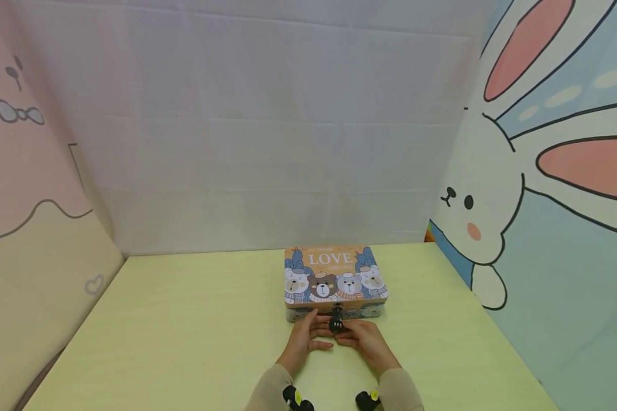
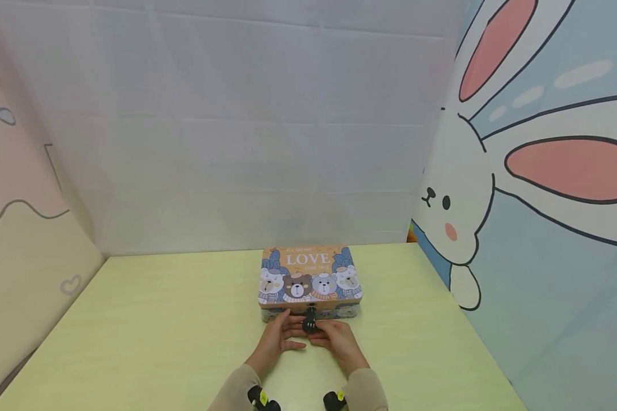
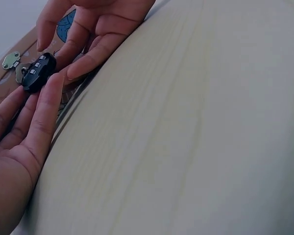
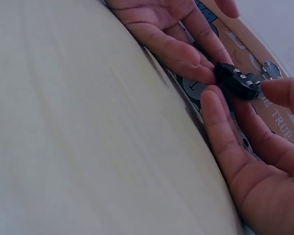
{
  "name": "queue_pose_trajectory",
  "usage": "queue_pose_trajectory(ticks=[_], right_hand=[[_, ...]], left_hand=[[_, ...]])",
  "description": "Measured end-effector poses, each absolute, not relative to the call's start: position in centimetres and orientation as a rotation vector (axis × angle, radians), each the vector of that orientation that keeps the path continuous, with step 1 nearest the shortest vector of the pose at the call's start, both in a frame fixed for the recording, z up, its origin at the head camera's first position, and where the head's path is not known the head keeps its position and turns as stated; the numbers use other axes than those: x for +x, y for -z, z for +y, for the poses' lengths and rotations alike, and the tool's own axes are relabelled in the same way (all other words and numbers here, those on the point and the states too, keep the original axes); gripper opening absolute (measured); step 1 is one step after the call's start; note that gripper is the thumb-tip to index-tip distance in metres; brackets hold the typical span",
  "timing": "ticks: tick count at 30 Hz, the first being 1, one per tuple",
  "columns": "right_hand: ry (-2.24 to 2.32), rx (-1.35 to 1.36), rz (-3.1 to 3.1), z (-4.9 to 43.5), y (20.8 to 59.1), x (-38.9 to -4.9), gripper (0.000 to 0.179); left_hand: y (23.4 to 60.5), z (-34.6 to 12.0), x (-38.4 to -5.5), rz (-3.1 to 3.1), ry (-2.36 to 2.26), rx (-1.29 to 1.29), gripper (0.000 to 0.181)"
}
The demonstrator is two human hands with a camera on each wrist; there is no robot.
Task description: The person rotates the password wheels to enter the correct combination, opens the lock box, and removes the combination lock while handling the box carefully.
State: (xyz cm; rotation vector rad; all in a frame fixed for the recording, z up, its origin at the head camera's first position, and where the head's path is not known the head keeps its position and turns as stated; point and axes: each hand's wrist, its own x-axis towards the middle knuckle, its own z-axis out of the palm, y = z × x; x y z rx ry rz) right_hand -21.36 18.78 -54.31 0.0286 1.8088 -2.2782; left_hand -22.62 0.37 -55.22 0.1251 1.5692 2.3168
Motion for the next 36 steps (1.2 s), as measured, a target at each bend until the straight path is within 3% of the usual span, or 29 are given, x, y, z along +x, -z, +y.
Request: queue_pose_trajectory(ticks=[11,36], right_hand=[[2.343,0.081,1.807,18.28,54.2,-21.22,0.023],[2.312,0.06,1.793,18.74,54.29,-21.28,0.022]], left_hand=[[54.91,0.34,-22.48,1.595,-2.316,0.121,0.064],[55.17,0.66,-22.32,1.611,-2.342,0.128,0.06]])
